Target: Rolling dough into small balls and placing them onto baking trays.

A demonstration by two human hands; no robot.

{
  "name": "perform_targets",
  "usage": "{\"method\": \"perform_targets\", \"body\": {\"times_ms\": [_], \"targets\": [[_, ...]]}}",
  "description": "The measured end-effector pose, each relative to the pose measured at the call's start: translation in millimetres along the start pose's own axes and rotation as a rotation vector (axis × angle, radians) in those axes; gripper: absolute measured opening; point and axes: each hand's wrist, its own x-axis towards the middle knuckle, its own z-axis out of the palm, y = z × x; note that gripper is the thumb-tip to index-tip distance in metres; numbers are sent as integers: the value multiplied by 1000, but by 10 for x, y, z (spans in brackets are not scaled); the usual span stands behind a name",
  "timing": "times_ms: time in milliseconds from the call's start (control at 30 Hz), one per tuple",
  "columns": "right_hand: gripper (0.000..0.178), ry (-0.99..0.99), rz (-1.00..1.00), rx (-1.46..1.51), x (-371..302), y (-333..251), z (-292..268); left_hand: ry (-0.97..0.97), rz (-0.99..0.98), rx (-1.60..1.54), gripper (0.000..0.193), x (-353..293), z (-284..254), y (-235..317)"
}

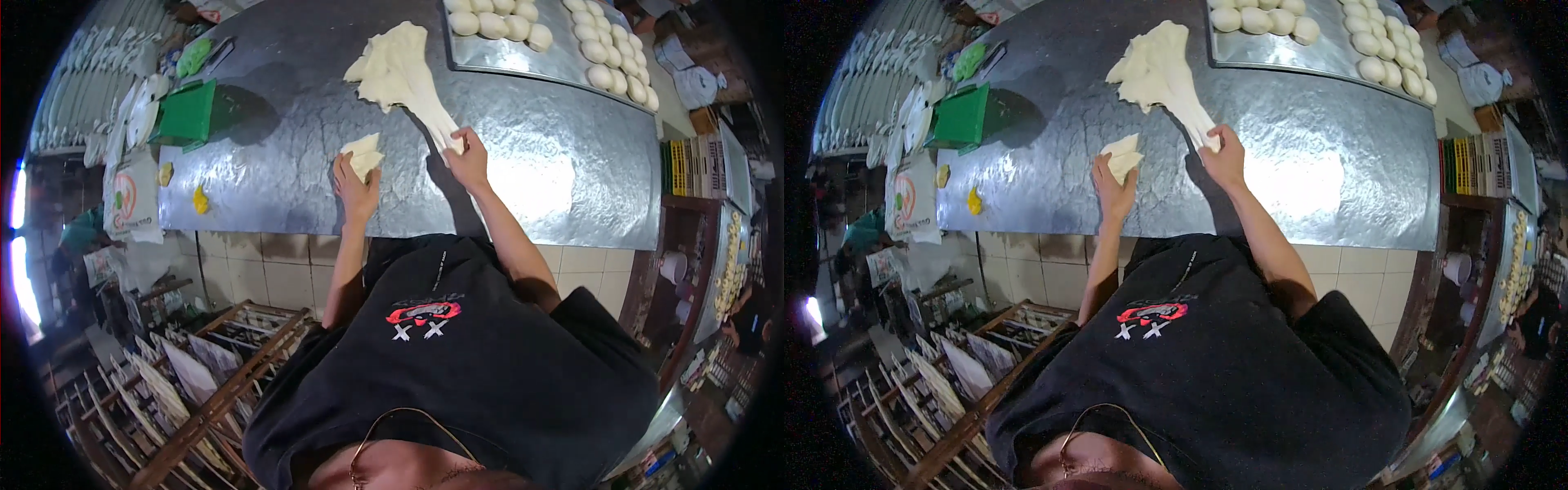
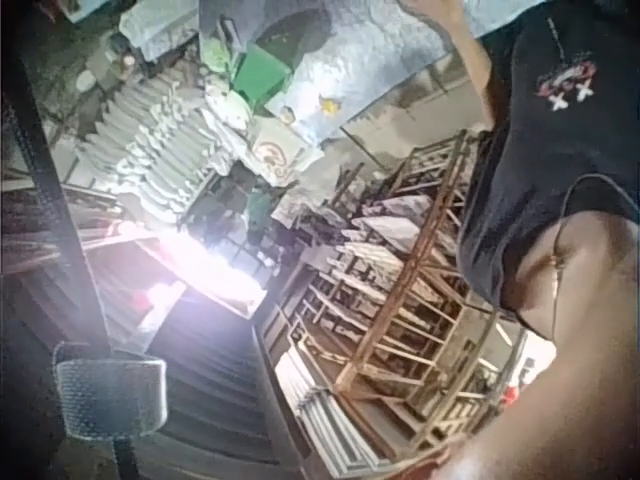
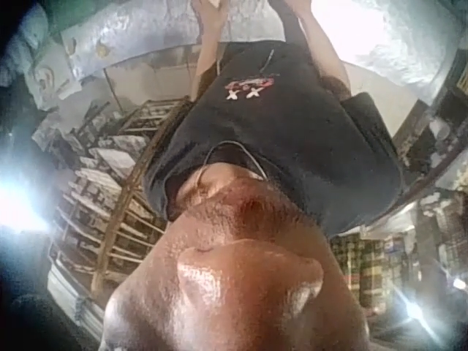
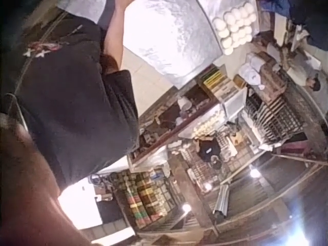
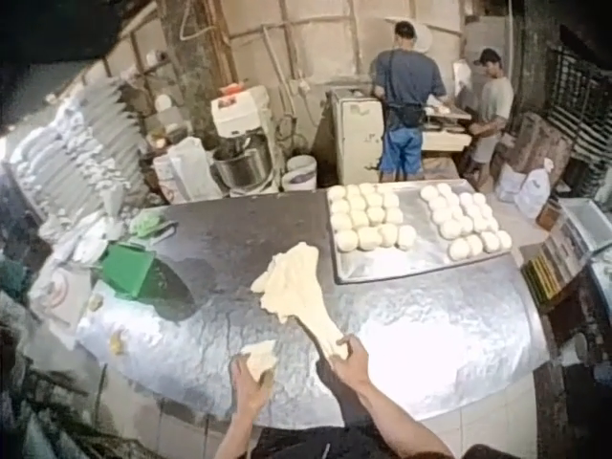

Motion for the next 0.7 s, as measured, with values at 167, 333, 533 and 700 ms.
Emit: {"method": "perform_targets", "body": {"times_ms": [167,333,533,700], "targets": [[24,39,131,13,-505,-408,-392,201,189,227,74,-203,130,314],[21,110,31,12,-837,-860,-708,-100,428,-160,72,238,303,622],[22,187,-145,-127,-1272,-1615,-1376,-142,471,155,75,735,430,439],[40,652,-654,18,-1452,-1796,-1815,-221,542,35,69,812,245,244]]}}
